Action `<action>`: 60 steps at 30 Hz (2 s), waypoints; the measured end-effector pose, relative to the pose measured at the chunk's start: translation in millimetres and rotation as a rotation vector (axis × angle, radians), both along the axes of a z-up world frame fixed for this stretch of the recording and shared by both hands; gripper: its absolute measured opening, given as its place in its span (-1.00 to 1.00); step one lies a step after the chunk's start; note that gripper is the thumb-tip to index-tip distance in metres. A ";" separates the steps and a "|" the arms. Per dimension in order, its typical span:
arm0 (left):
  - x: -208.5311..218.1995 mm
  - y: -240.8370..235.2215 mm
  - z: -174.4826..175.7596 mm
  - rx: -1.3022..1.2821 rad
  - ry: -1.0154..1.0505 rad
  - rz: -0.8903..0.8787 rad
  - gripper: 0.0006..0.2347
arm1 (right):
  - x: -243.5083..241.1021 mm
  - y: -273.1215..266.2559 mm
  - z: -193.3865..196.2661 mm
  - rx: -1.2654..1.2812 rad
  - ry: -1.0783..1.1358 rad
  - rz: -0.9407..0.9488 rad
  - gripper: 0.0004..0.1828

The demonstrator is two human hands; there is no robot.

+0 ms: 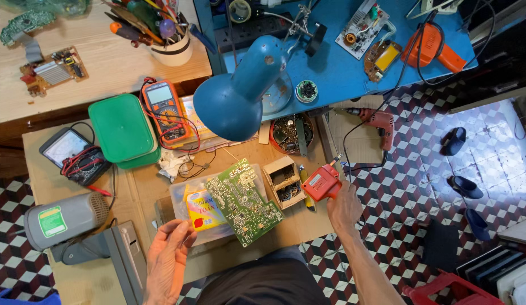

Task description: The person inspects a green circuit board, connects multimeter probes to test points, and uses a magnifying glass to examine components. They handle the board with both hands, rotate it for better viewing, and place it back on the workbench.

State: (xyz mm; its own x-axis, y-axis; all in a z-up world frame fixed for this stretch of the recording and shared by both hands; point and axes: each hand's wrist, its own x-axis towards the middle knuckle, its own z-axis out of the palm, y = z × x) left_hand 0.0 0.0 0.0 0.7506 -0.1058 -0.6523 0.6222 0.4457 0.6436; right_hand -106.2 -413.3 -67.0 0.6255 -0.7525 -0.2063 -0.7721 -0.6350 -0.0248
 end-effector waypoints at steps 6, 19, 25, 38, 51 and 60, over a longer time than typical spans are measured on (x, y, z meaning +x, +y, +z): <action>-5.6 -5.1 -32.6 0.063 0.042 -0.007 -0.78 | 8.3 -37.1 -28.1 0.022 -0.082 0.060 -0.36; 3.0 10.0 -125.8 0.032 0.083 -0.040 -0.72 | 23.3 -74.8 -72.4 0.316 -0.282 0.020 -0.12; 20.2 -20.8 -130.7 0.095 0.051 -0.101 -0.77 | 29.2 -31.6 0.7 0.375 -0.503 -0.075 -0.34; 9.1 -151.0 -54.7 -0.096 -0.064 -0.370 -0.71 | 30.1 -28.5 111.0 0.649 -0.762 -0.200 -0.56; -9.2 -195.9 -21.2 -0.204 -0.068 -0.101 -0.75 | 76.9 27.9 133.4 1.036 -0.725 0.283 -0.75; -27.5 -146.5 35.8 -0.229 -0.148 0.156 -0.78 | 91.8 94.9 147.9 1.055 -0.351 0.426 -0.78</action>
